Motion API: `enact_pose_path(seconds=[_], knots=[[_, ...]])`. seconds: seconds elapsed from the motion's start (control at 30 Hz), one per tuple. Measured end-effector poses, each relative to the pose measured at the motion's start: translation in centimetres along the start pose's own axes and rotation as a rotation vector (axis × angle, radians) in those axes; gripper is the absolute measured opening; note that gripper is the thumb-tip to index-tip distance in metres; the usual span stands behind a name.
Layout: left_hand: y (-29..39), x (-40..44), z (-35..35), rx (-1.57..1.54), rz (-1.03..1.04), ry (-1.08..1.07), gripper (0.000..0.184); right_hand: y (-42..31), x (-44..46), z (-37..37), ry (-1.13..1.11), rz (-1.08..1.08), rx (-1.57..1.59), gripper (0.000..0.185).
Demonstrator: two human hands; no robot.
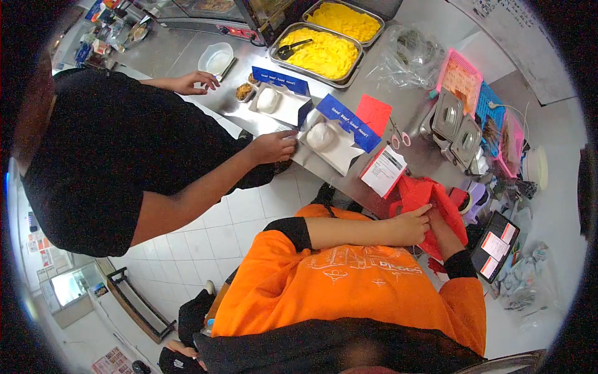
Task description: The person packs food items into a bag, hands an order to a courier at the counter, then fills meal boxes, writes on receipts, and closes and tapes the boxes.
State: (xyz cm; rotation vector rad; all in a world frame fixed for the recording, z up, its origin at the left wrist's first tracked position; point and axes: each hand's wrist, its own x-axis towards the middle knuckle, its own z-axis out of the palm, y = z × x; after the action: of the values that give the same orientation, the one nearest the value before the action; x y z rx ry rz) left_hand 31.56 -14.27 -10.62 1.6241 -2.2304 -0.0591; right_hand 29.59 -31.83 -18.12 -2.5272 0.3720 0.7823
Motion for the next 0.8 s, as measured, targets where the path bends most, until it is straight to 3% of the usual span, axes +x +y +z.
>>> enact_pose_path(seconds=[0.8], knots=[[-0.6,0.5,0.4,0.026,-0.026,0.081,0.014,1.9,-0.3,-0.2,0.013,0.003,0.004,0.054]])
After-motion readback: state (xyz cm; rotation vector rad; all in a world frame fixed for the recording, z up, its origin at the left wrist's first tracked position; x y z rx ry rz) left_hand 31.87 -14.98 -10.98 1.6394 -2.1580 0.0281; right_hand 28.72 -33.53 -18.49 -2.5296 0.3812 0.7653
